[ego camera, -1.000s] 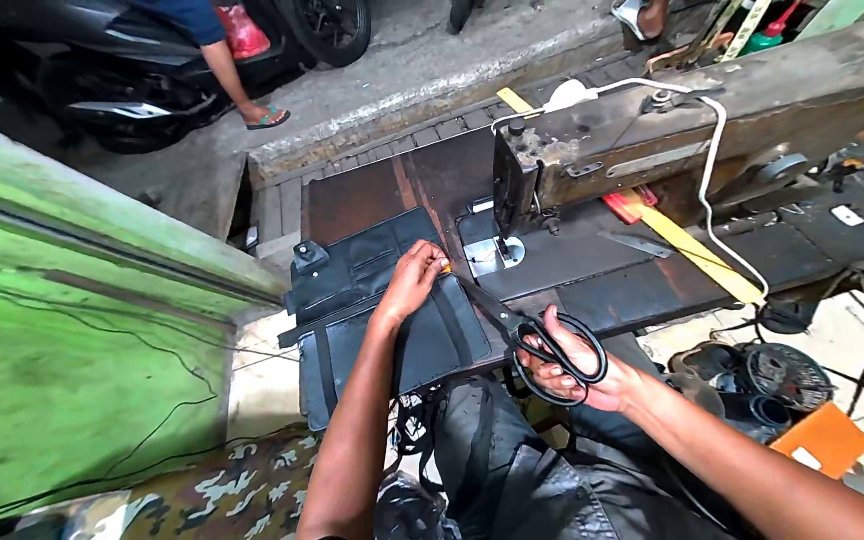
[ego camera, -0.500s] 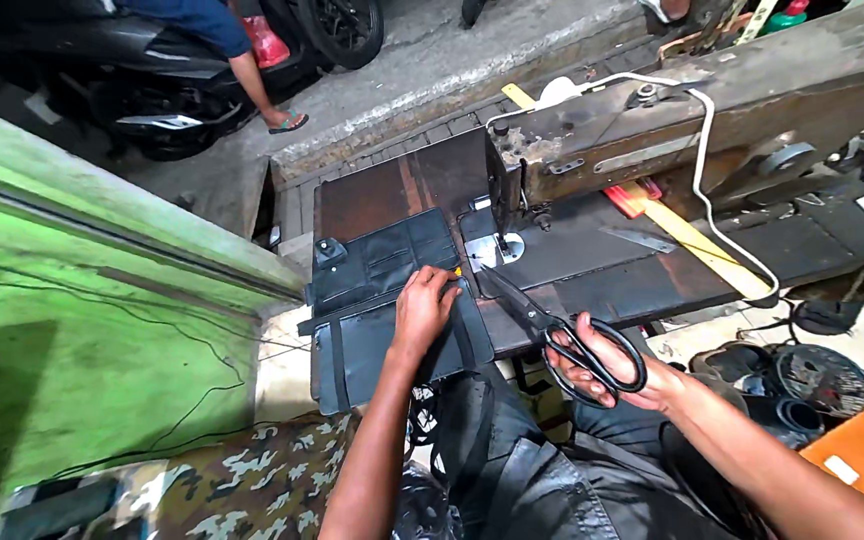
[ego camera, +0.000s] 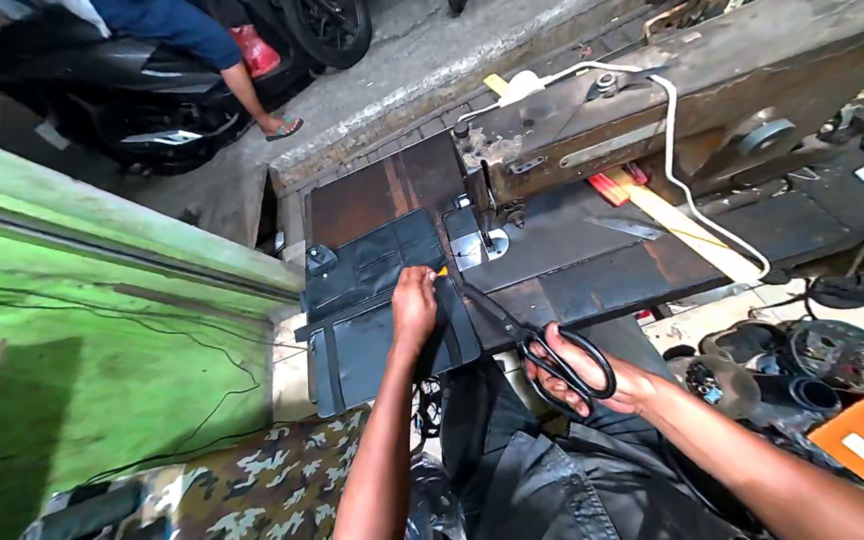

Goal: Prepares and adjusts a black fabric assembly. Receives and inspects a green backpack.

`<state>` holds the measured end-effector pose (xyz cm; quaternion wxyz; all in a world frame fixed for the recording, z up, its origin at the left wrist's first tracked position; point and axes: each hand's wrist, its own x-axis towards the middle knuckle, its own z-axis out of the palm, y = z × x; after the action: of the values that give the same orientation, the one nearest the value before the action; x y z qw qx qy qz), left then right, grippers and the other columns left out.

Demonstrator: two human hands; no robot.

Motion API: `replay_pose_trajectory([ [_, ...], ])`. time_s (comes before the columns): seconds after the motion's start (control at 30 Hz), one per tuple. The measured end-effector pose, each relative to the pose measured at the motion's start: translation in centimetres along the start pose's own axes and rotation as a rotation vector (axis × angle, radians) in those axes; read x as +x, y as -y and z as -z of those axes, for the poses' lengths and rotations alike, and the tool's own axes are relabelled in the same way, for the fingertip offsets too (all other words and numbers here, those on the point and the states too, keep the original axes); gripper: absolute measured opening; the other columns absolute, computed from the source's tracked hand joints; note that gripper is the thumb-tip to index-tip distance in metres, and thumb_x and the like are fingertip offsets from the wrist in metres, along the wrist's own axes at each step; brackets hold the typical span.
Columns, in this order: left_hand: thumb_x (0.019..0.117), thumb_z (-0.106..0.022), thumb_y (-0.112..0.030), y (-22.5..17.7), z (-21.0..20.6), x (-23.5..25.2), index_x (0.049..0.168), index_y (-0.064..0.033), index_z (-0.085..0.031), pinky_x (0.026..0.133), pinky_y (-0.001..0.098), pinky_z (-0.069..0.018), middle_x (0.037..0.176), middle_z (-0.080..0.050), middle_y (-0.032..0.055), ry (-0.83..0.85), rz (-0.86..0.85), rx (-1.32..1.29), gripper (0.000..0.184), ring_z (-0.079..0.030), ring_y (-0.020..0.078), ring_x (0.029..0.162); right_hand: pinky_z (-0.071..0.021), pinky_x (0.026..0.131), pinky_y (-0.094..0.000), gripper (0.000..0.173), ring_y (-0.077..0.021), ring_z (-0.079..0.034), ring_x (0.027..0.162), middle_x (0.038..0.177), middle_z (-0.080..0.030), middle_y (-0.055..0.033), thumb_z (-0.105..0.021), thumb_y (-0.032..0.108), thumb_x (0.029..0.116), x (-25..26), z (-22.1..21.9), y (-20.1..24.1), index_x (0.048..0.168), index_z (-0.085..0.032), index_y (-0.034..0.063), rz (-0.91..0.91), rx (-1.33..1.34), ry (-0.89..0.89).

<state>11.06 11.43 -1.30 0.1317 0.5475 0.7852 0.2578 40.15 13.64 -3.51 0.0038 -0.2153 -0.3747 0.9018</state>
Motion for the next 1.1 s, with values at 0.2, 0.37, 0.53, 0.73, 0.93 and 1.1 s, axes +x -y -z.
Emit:
replay_pose_trajectory([
  [0.2, 0.0944, -0.073, -0.016, 0.4, -1.8, -0.6, 0.098, -0.0050, -0.077, 0.079, 0.0403, -0.0597, 0.094, -0.072, 0.0103, -0.214, -0.201, 0.113, 0.013, -0.071, 0.0215, 0.085, -0.0484, 0.045, -0.0183, 0.080, -0.0043, -0.052, 0.048, 0.063, -0.047, 0.0060, -0.038, 0.091, 0.0831, -0.2, 0.9, -0.2, 0.099, -0.058, 0.0154, -0.017, 0.031, 0.020],
  [0.37, 0.1001, -0.058, -0.015, -1.9, -3.3, -0.3, 0.094, 0.0035, -0.070, 0.073, 0.0508, -0.0591, 0.096, -0.066, 0.0207, -0.178, -0.141, 0.399, 0.023, -0.070, 0.0370, 0.089, -0.0484, 0.045, -0.0184, 0.080, -0.0047, -0.052, 0.048, 0.062, -0.047, 0.0053, -0.040, 0.091, 0.0827, -0.9, 1.8, -0.1, 0.099, -0.059, 0.0148, 0.008, 0.038, -0.010],
  [0.53, 0.1085, -0.043, -0.018, -1.6, 0.1, 0.6, 0.117, 0.0059, -0.063, 0.094, 0.0548, -0.0526, 0.113, -0.065, 0.0236, 0.079, 0.127, 0.008, 0.032, -0.066, 0.0359, 0.105, -0.0483, 0.046, -0.0179, 0.076, -0.0041, -0.051, 0.048, 0.064, -0.048, 0.0060, -0.034, 0.087, 0.0880, -0.9, 1.6, -0.2, 0.101, -0.057, 0.0152, -0.002, 0.045, 0.007],
  [0.73, 0.0964, -0.070, -0.013, -0.1, 0.0, -1.7, 0.103, -0.0013, -0.074, 0.082, 0.0432, -0.0576, 0.097, -0.070, 0.0125, -0.078, -0.106, -0.009, 0.014, -0.069, 0.0227, 0.088, -0.0478, 0.046, -0.0183, 0.075, -0.0042, -0.051, 0.049, 0.065, -0.048, 0.0062, -0.036, 0.087, 0.0876, -0.7, 1.5, -0.8, 0.100, -0.058, 0.0160, -0.028, 0.052, 0.033],
  [0.93, 0.0930, -0.072, -0.016, -2.3, -3.3, -3.4, 0.092, -0.0073, -0.078, 0.080, 0.0441, -0.0593, 0.092, -0.073, 0.0089, -0.210, -0.169, 0.251, 0.010, -0.071, 0.0260, 0.091, -0.0480, 0.045, -0.0184, 0.079, -0.0045, -0.051, 0.048, 0.064, -0.048, 0.0057, -0.039, 0.091, 0.0829, -1.0, 1.8, -0.9, 0.100, -0.058, 0.0159, -0.034, 0.050, 0.023],
  [1.1, 0.1029, -0.054, -0.014, -4.5, -3.5, -2.5, 0.100, 0.0094, -0.066, 0.083, 0.0542, -0.0571, 0.101, -0.066, 0.0268, -0.083, 0.071, 0.367, 0.027, -0.069, 0.0422, 0.096, -0.0476, 0.045, -0.0181, 0.075, -0.0041, -0.051, 0.049, 0.065, -0.048, 0.0061, -0.033, 0.086, 0.0891, -0.8, 1.2, -0.6, 0.100, -0.057, 0.0159, -0.050, 0.034, 0.019],
])
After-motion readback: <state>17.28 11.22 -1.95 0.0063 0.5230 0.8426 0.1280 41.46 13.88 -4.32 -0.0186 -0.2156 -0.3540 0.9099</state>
